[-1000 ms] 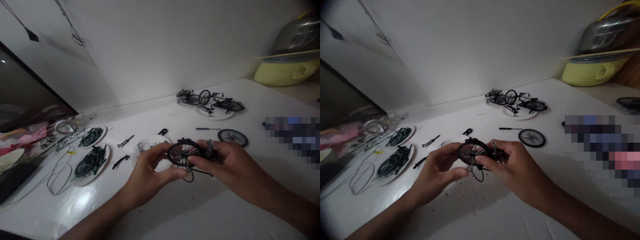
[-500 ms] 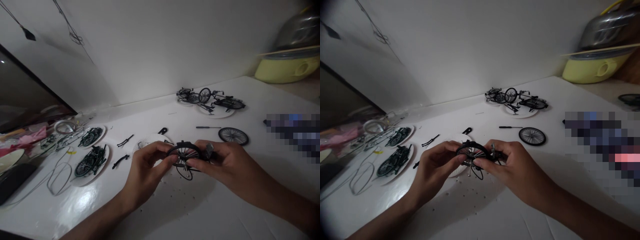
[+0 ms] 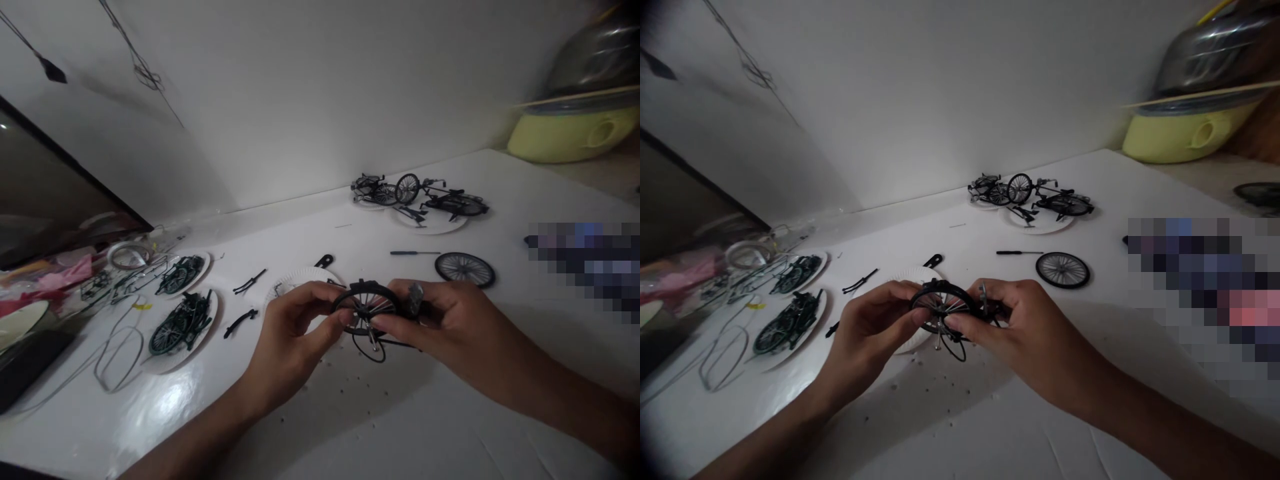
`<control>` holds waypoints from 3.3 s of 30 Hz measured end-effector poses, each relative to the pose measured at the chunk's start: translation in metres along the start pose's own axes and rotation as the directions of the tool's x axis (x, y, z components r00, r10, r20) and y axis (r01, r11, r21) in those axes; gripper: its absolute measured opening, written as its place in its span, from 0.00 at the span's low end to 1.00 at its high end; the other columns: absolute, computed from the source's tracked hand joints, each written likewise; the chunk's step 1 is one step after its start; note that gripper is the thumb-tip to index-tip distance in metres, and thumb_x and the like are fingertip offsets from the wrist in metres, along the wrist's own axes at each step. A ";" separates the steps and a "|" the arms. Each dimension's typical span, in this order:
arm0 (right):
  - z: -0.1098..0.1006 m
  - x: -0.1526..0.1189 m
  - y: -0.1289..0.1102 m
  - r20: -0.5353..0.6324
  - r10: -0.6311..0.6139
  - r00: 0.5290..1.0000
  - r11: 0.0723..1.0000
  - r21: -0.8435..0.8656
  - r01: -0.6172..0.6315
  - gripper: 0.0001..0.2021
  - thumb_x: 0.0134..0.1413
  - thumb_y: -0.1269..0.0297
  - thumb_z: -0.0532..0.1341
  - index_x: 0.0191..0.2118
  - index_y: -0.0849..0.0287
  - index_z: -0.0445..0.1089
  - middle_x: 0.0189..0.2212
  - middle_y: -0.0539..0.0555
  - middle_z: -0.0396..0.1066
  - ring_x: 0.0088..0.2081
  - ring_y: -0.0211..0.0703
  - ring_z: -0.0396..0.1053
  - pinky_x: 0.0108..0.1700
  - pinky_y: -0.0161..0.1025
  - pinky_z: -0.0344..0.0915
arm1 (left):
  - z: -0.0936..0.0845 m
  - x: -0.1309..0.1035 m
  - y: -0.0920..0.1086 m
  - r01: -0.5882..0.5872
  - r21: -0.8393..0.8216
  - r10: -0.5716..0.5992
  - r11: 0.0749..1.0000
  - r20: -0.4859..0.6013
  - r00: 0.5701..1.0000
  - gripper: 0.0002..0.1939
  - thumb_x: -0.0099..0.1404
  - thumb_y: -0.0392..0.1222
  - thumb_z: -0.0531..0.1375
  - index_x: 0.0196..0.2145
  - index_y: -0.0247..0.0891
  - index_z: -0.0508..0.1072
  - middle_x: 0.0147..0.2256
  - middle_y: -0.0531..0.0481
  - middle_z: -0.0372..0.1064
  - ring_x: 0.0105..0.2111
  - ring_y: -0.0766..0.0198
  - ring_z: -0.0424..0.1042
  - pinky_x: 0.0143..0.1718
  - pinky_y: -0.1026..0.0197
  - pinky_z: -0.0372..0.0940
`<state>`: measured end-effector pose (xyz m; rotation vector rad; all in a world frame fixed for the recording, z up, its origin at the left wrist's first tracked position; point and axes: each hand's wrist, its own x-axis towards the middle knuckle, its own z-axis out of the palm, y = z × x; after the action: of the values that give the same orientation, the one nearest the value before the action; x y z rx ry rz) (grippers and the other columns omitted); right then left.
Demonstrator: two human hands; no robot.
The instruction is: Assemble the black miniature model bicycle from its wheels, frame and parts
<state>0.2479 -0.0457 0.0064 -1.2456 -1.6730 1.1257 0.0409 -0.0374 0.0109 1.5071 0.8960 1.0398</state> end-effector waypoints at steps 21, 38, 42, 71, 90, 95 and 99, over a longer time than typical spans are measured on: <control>-0.007 0.008 0.015 -0.210 0.078 0.975 0.995 0.081 -0.062 0.14 0.51 0.50 0.67 0.32 0.56 0.77 0.23 0.48 0.74 0.27 0.40 0.71 0.28 0.35 0.65 | 0.001 -0.001 -0.009 0.081 0.140 -0.092 0.987 0.073 0.993 0.14 0.64 0.34 0.64 0.46 0.37 0.67 0.35 0.50 0.71 0.35 0.66 0.73 0.39 0.62 0.71; 0.002 0.009 0.021 -0.198 0.170 0.965 0.967 0.223 -0.125 0.13 0.50 0.50 0.68 0.34 0.54 0.76 0.28 0.49 0.75 0.30 0.40 0.71 0.31 0.35 0.65 | 0.003 -0.007 -0.002 -0.364 0.686 0.423 0.630 0.090 0.902 0.27 0.59 0.47 0.69 0.50 0.38 0.63 0.49 0.43 0.65 0.48 0.56 0.67 0.47 0.52 0.67; 0.007 0.005 0.007 -0.224 -0.055 0.973 0.995 -0.090 0.035 0.10 0.55 0.54 0.65 0.31 0.55 0.74 0.26 0.47 0.72 0.30 0.40 0.68 0.31 0.35 0.62 | 0.009 -0.004 -0.008 -0.319 0.715 0.429 0.621 0.030 0.903 0.19 0.61 0.41 0.67 0.47 0.41 0.66 0.37 0.53 0.72 0.33 0.64 0.70 0.38 0.55 0.65; -0.006 0.013 0.006 0.242 0.403 0.883 0.895 0.098 -0.435 0.09 0.53 0.57 0.64 0.30 0.57 0.71 0.26 0.48 0.70 0.23 0.35 0.69 0.27 0.32 0.66 | -0.003 0.003 -0.004 -0.718 0.671 0.329 0.183 0.647 0.688 0.08 0.72 0.30 0.53 0.47 0.33 0.68 0.48 0.44 0.69 0.43 0.62 0.69 0.40 0.58 0.64; -0.013 0.008 -0.001 0.361 0.396 0.845 0.918 -0.152 -0.366 0.07 0.49 0.62 0.63 0.28 0.59 0.67 0.21 0.48 0.67 0.21 0.37 0.69 0.20 0.31 0.63 | 0.015 -0.010 0.006 -0.782 0.620 0.317 0.063 0.731 0.604 0.10 0.71 0.31 0.53 0.32 0.32 0.72 0.35 0.47 0.72 0.31 0.62 0.65 0.33 0.55 0.62; -0.013 0.008 -0.002 0.373 0.397 0.839 0.918 -0.157 -0.364 0.09 0.51 0.60 0.63 0.31 0.60 0.67 0.23 0.47 0.66 0.22 0.35 0.67 0.22 0.30 0.63 | 0.020 -0.017 0.005 -0.772 0.634 0.323 -0.046 0.741 0.589 0.08 0.68 0.30 0.55 0.33 0.33 0.73 0.36 0.47 0.72 0.31 0.60 0.64 0.30 0.54 0.58; -0.013 0.008 -0.004 0.389 0.400 0.830 0.916 -0.148 -0.372 0.09 0.50 0.61 0.65 0.31 0.60 0.66 0.22 0.46 0.65 0.21 0.34 0.66 0.21 0.30 0.62 | 0.024 -0.019 0.004 -0.766 0.636 0.332 -0.092 0.745 0.579 0.07 0.67 0.31 0.55 0.33 0.34 0.72 0.36 0.47 0.70 0.32 0.59 0.64 0.30 0.54 0.57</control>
<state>0.2566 -0.0355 0.0154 -1.5146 -1.8160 1.6904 0.0573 -0.0642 0.0105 3.3712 0.5132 0.5754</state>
